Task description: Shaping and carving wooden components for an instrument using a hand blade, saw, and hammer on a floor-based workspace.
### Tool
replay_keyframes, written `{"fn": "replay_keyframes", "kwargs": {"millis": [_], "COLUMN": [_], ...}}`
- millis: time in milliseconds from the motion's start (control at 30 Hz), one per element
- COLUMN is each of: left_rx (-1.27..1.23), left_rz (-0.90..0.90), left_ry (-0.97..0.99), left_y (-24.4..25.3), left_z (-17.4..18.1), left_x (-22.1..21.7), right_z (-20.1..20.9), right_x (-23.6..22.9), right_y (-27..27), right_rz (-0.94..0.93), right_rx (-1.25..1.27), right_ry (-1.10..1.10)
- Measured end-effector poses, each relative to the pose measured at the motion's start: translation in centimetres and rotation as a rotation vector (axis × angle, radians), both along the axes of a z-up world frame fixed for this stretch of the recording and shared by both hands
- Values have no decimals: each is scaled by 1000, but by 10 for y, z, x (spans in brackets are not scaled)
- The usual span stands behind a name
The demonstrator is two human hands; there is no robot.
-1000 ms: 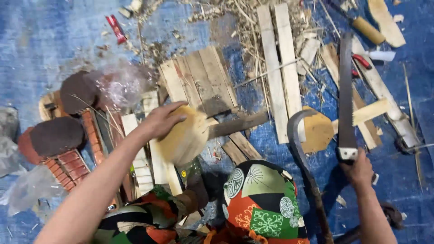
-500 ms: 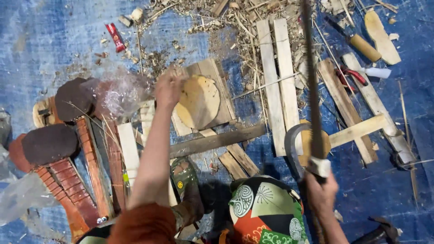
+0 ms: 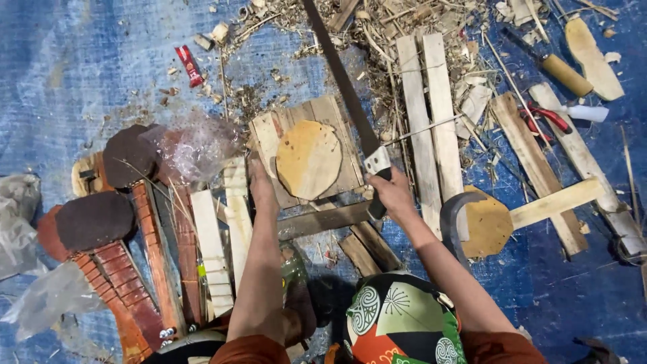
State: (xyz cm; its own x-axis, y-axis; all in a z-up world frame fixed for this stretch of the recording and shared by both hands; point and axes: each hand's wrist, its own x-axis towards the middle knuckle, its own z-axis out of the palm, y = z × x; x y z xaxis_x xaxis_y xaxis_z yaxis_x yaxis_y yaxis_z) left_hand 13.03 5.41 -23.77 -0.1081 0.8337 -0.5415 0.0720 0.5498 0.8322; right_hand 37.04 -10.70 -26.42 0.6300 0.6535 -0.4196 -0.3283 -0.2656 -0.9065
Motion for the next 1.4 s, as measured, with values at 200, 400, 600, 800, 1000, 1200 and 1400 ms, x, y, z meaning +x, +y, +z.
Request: {"fn": "replay_keyframes", "kwargs": {"millis": [200,400,600,800,1000,1200,1400], "left_rx": [272,292,802,1009,1018,811,753], "left_rz": [27,-177,-183,-361,-411,-549,-593], "left_ry": [33,117,899,1105,1212,1198,1236], "left_y": [-7,-11,-20,-8,3,3,-1], "left_z": [11,-5,-15,-22,-34,-17,-3], "left_x": [23,27,86,138,139,140,142], "right_z": [-33,-12,62,82,4,-10,-37], "right_x": [12,17,4,-27,-9,-15,-17], "right_y": [-1,-5,-40,-100,-162,-174,-189], "right_rz": [178,208,220,25,173,261,115], "right_rx": [-32,47,-40,-112,-20,-97,-157], "right_ry": [-78,-146,-262,-477,-549,-1021,-948]}}
